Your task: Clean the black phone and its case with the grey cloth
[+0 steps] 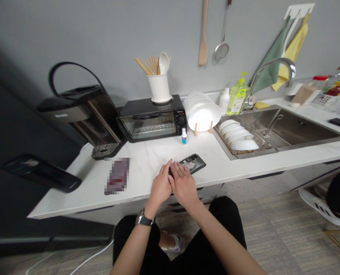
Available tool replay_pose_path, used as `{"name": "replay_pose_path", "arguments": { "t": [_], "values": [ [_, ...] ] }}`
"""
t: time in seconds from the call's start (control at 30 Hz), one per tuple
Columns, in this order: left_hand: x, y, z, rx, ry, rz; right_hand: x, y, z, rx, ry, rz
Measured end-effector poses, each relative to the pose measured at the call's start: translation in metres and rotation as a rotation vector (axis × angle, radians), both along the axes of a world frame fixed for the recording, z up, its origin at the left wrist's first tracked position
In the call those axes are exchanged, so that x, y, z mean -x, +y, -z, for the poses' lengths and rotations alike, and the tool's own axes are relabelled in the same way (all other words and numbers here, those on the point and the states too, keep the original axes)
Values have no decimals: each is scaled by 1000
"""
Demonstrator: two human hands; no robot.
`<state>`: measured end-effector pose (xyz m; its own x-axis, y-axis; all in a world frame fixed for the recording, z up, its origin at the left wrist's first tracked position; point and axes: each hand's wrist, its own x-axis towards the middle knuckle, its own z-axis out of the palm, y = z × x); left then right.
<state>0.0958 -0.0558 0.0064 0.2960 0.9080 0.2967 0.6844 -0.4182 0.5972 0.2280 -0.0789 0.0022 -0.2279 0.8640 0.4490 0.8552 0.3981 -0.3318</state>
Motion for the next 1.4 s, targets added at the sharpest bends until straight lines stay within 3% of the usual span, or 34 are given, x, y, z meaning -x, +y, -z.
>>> {"name": "replay_pose_path", "arguments": {
  "t": [0.17,0.4,0.53,0.63,0.77,0.83,0.93,1.17,1.4],
  "values": [
    [0,0,-4,35,17,5,-32,-22,8,16,7,-95],
    [-3,2,-6,20,-34,8,-93,25,14,-8,-24,184],
    [-4,2,-8,40,-22,6,-76,46,9,-19,-23,272],
    [-2,2,-7,43,-28,18,-41,41,3,-18,-28,128],
    [2,4,0,15,-52,22,-6,14,-1,-17,3,-18],
    [3,5,2,-8,-40,14,-7,1,-1,-21,31,-62],
    [3,7,0,-9,-16,11,-32,-8,3,-3,43,-140],
    [-1,10,-2,22,52,-18,-109,16,12,-23,85,146],
    [-5,12,4,-3,97,-150,-111,21,17,13,167,242]
  ]
}}
